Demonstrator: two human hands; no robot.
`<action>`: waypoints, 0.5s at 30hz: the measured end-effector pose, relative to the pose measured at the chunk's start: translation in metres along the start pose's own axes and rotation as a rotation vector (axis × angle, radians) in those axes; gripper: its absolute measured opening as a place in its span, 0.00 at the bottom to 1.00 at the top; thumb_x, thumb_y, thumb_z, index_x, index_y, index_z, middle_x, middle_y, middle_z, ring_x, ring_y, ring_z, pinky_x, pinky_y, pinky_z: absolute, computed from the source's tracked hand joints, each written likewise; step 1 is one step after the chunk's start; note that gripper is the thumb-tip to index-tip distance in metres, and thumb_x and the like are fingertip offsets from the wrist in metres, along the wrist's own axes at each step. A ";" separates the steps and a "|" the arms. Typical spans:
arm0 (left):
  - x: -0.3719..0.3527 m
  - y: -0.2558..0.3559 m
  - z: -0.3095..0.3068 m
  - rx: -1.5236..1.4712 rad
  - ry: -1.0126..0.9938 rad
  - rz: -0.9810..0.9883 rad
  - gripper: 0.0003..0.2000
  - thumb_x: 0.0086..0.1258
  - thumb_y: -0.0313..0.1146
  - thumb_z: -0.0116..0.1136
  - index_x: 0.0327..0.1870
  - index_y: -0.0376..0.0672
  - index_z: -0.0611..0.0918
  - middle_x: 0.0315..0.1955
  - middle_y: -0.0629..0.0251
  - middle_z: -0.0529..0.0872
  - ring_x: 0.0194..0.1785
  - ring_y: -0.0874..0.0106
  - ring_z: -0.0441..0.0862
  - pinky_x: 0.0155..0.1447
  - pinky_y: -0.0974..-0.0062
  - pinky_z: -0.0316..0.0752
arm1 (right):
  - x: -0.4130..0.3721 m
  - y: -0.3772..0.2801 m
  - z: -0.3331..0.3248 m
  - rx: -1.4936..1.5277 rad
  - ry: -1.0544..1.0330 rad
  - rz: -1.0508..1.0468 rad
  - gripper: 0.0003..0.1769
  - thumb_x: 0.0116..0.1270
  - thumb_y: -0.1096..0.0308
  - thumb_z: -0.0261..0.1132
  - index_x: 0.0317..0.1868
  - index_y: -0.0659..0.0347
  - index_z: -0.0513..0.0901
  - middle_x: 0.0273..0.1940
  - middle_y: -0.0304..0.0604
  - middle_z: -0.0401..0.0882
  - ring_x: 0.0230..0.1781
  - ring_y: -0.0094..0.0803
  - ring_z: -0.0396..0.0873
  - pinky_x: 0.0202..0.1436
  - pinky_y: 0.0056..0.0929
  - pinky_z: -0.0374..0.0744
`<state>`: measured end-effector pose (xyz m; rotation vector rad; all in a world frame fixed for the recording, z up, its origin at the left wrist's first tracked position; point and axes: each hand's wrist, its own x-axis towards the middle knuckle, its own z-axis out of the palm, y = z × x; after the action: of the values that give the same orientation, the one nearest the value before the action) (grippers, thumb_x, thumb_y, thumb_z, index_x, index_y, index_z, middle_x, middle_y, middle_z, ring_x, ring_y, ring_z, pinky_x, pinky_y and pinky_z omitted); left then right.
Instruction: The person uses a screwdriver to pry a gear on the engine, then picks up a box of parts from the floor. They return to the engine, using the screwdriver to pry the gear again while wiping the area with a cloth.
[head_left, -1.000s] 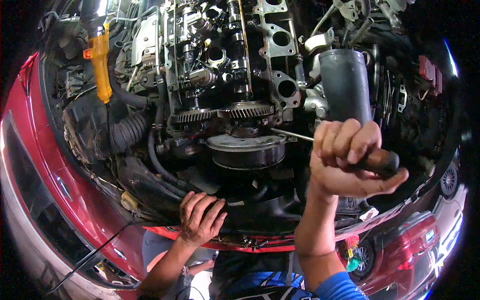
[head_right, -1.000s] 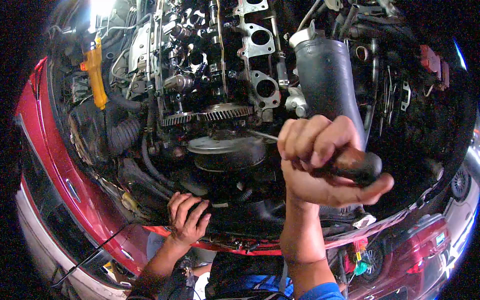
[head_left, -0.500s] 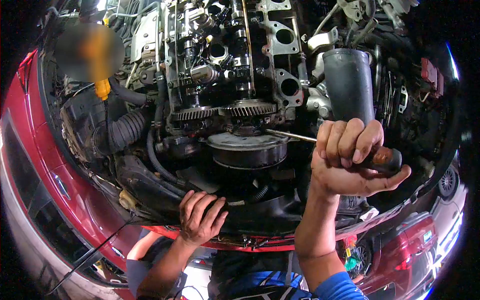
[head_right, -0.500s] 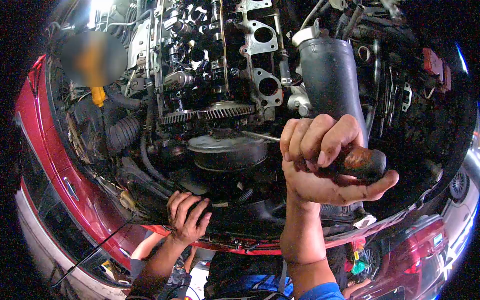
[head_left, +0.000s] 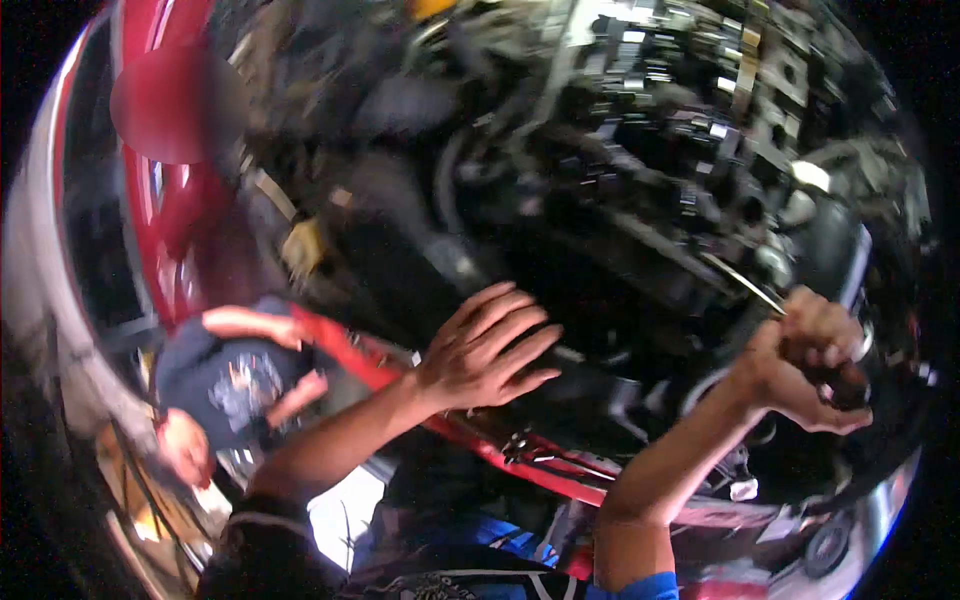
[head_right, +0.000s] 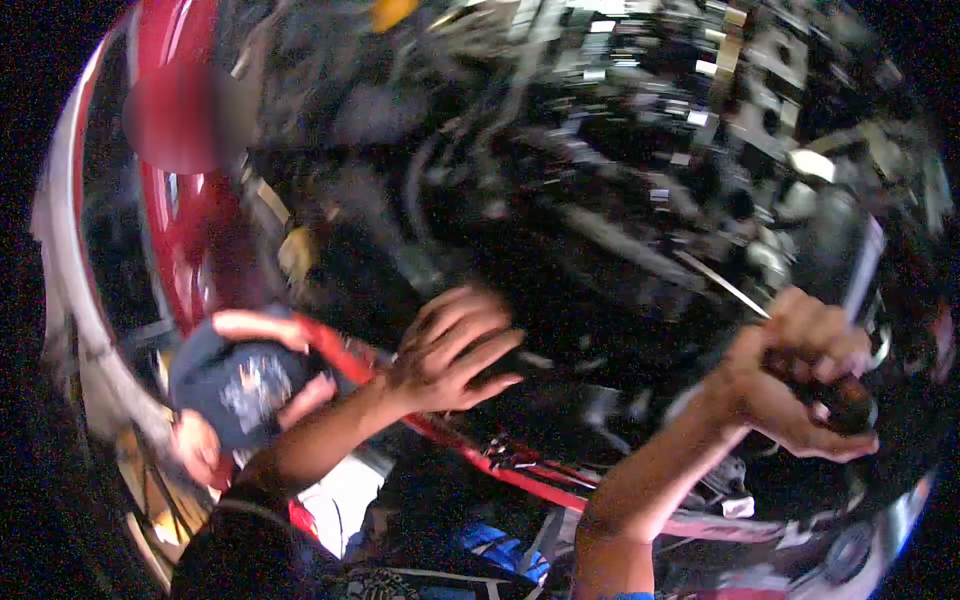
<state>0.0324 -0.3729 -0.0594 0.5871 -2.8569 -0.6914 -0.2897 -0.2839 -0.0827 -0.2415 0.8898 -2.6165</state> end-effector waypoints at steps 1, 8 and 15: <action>0.000 0.001 -0.001 -0.048 0.060 -0.001 0.25 0.60 0.48 0.76 0.54 0.43 0.85 0.51 0.58 0.83 0.59 0.56 0.80 0.69 0.50 0.74 | 0.001 -0.002 -0.001 -0.117 0.042 -0.015 0.40 0.57 0.19 0.59 0.24 0.51 0.63 0.19 0.30 0.53 0.18 0.23 0.50 0.25 0.30 0.52; -0.014 0.015 0.029 -0.223 0.375 -0.074 0.22 0.60 0.54 0.71 0.30 0.40 0.82 0.30 0.59 0.79 0.45 0.58 0.79 0.76 0.42 0.61 | 0.016 -0.014 0.000 -0.602 0.129 -0.259 0.38 0.47 0.23 0.65 0.24 0.52 0.66 0.19 0.34 0.61 0.18 0.29 0.61 0.29 0.34 0.65; -0.038 0.044 0.081 -0.145 0.352 -0.224 0.34 0.71 0.66 0.53 0.38 0.35 0.88 0.38 0.57 0.89 0.55 0.57 0.84 0.83 0.37 0.42 | 0.014 0.009 -0.039 -0.259 0.028 -0.211 0.23 0.60 0.40 0.62 0.24 0.48 0.67 0.27 0.42 0.73 0.19 0.32 0.67 0.28 0.35 0.66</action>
<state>0.0340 -0.2884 -0.1127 0.9131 -2.4191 -0.7360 -0.3104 -0.2746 -0.1185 -0.3868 1.2776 -2.6946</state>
